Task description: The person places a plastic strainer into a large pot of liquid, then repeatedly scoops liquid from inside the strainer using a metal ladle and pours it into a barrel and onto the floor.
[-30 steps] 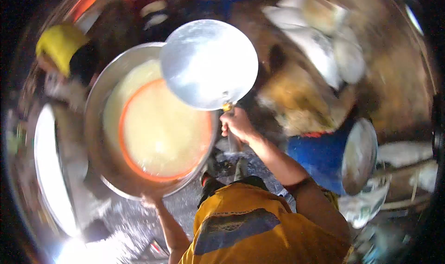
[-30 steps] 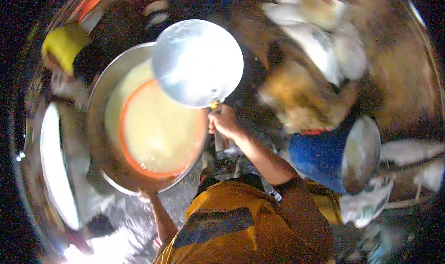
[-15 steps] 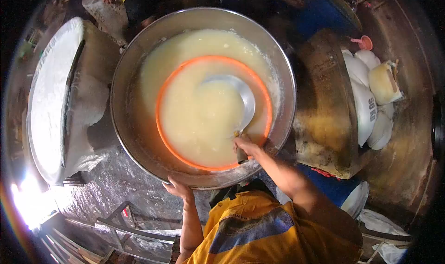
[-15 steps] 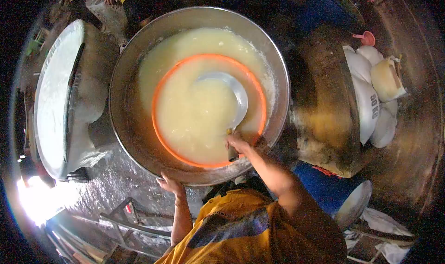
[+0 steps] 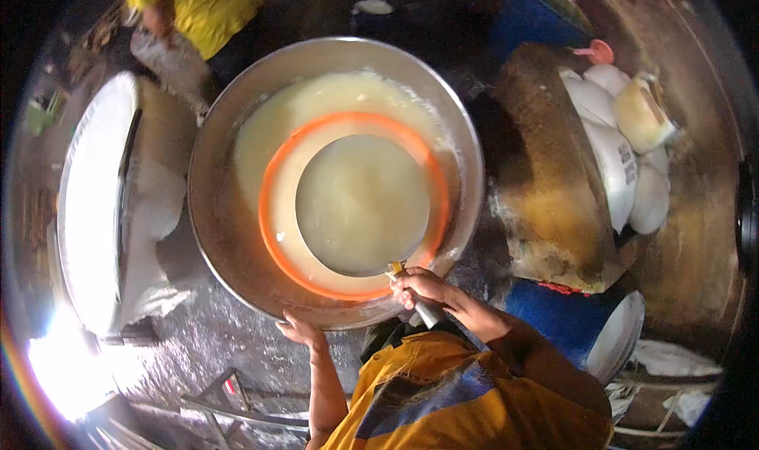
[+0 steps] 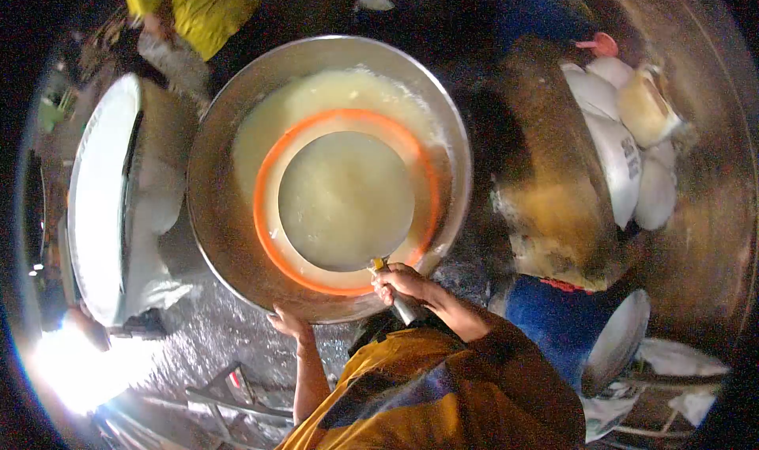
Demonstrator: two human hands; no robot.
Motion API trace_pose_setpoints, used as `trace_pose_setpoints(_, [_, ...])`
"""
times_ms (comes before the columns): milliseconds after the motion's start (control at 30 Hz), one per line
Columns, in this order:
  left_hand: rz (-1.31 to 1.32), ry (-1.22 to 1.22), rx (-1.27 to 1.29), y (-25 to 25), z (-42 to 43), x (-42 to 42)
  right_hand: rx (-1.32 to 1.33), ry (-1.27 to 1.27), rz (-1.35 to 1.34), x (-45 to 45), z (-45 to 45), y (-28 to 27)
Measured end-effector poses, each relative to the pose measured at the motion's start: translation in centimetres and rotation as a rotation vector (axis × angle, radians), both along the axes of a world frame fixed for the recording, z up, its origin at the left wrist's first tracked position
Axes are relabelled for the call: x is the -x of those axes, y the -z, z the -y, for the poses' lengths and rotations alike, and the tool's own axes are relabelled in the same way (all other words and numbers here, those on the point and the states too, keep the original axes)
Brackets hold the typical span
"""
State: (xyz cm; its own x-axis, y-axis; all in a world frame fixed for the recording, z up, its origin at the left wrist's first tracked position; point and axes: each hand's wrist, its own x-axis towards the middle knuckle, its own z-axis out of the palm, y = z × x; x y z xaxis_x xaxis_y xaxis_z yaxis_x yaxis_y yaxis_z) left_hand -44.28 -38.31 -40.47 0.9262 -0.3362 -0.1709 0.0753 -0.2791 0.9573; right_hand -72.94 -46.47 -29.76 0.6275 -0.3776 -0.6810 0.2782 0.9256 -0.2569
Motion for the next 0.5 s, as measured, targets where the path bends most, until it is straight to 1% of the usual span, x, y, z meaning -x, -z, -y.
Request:
trace_pose_setpoints(67, [0.006, -0.017, 0.023, 0.2, 0.1, 0.1, 0.011, 0.061, 0.043, 3.3, -2.5, -1.4])
trace_pose_setpoints(100, [0.077, -0.005, -0.226, 0.0, -0.1, -0.5, 0.099, 0.097, 0.049, 5.1, -4.0, -2.1])
trace_pose_setpoints(133, [0.151, -0.021, -0.283, -0.1, 0.0, -0.6, 0.125, 0.125, 0.088, 7.2, -5.5, -2.9])
trace_pose_setpoints(167, [0.132, -0.062, -0.221, 0.9, 0.1, -0.7, 0.181, 0.152, 0.053, 9.5, -7.2, -3.9])
trace_pose_setpoints(200, [0.365, -0.033, -0.381, 2.7, -0.2, -2.1, 0.233, 0.184, 0.012, 11.6, -9.0, -4.8])
trace_pose_setpoints(233, [0.378, -0.012, -0.302, 6.4, -0.4, -4.1, 0.197, 0.241, 0.013, 14.0, -11.1, -4.9])
trace_pose_setpoints(267, [0.585, 0.075, -0.597, 5.9, -0.5, -4.4, 0.241, 0.277, -0.047, 16.7, -13.6, -4.6])
trace_pose_setpoints(333, [1.096, 0.214, -1.242, 5.9, 0.7, -4.3, 0.308, 0.353, -0.171, 21.1, -18.9, -3.8])
trace_pose_setpoints(367, [1.129, 0.304, -1.376, 7.8, 1.0, -5.9, 0.379, 0.469, -0.134, 23.1, -21.5, -4.6])
trace_pose_setpoints(400, [1.214, 0.608, -1.475, 5.3, 0.8, -5.8, 0.225, 0.49, -0.134, 25.8, -24.2, -3.4])
trace_pose_setpoints(433, [1.348, 0.598, -1.406, 6.7, 0.6, -7.0, 0.404, 0.498, -0.314, 28.3, -27.2, -2.4])
trace_pose_setpoints(467, [1.321, 0.759, -1.504, 4.9, 0.9, -6.8, 0.549, 0.504, -0.482, 29.9, -30.2, -2.8])
trace_pose_setpoints(500, [1.259, 0.786, -1.491, 3.1, 1.4, -5.8, 0.676, 0.505, -0.675, 31.4, -32.9, -3.7])
